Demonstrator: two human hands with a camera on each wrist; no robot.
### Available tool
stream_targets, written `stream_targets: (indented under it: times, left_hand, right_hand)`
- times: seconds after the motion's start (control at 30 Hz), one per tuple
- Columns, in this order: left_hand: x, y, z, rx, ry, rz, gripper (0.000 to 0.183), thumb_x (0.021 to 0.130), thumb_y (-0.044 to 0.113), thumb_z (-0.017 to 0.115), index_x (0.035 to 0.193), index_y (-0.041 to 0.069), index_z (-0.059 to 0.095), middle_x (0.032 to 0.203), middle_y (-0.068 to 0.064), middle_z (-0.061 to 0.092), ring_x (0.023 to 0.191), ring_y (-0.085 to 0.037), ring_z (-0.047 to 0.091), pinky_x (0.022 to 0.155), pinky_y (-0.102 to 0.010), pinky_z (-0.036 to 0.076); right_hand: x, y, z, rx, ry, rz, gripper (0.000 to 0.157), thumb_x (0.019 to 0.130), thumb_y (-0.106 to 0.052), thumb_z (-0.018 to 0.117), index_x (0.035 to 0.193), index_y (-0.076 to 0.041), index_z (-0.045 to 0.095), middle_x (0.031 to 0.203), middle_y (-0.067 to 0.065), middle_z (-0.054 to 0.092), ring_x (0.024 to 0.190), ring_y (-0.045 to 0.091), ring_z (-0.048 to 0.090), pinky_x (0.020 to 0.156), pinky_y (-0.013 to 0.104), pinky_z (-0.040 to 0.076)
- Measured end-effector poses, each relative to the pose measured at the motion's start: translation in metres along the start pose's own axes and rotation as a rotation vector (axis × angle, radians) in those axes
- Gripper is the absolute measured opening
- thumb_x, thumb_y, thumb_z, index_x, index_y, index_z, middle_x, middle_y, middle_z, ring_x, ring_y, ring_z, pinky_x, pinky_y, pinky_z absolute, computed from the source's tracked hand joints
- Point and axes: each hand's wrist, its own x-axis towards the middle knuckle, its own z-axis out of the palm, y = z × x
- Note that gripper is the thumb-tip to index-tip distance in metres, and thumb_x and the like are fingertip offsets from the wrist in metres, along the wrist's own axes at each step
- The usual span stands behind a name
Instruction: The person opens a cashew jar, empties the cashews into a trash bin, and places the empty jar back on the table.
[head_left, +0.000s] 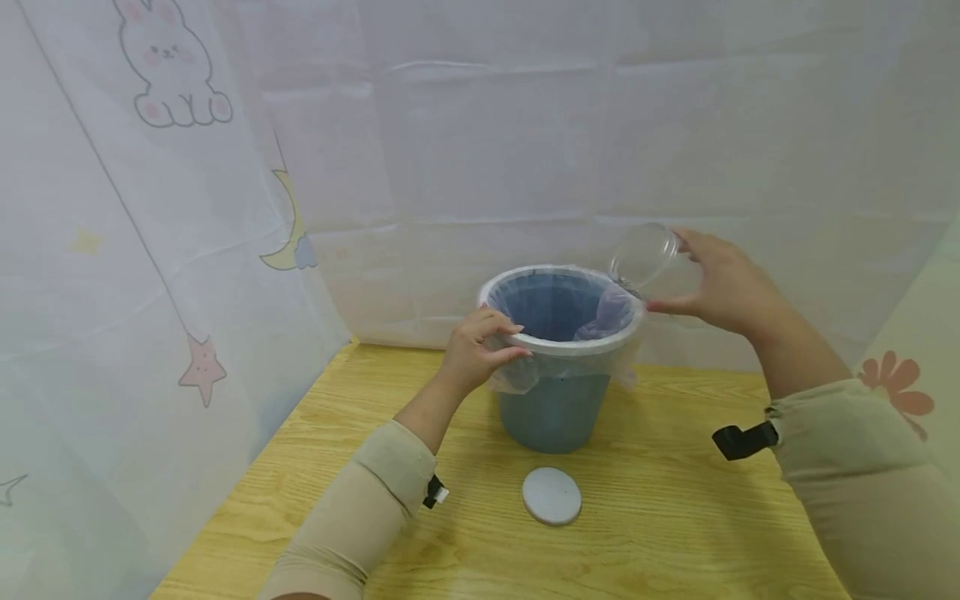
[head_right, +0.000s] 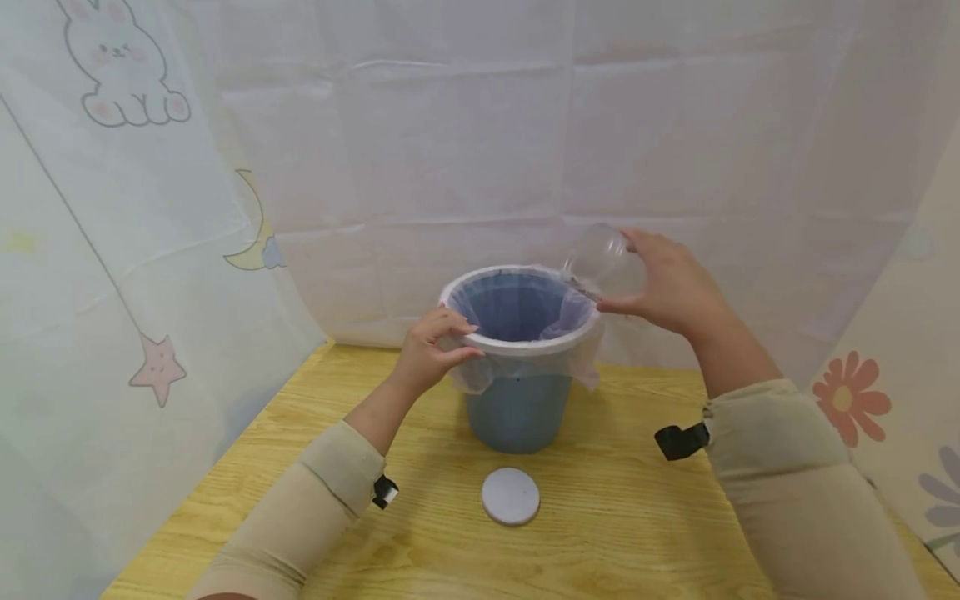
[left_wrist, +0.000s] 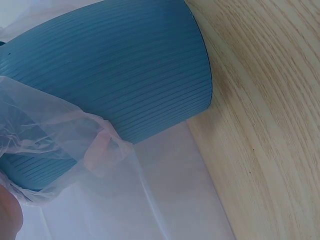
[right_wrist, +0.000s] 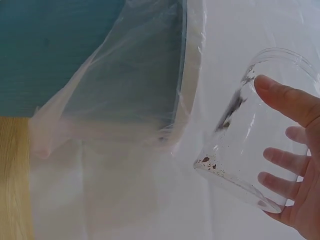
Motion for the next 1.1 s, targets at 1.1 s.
stream_targets:
  times: [1.1]
  left_hand:
    - [0.001,0.0,0.0,0.004,-0.005,-0.01,0.03,0.058,0.003,0.083,0.085,-0.002,0.069,0.081,-0.013,0.064,0.08,-0.025,0.058,0.08,-0.027,0.047]
  right_hand:
    - [-0.031,0.031,0.023,0.441,-0.008,0.184,0.092,0.081,-0.028,0.07,0.147,-0.012,0.008,0.14,0.019,0.029,0.124,0.042,0.033,0.091,0.064,0.031]
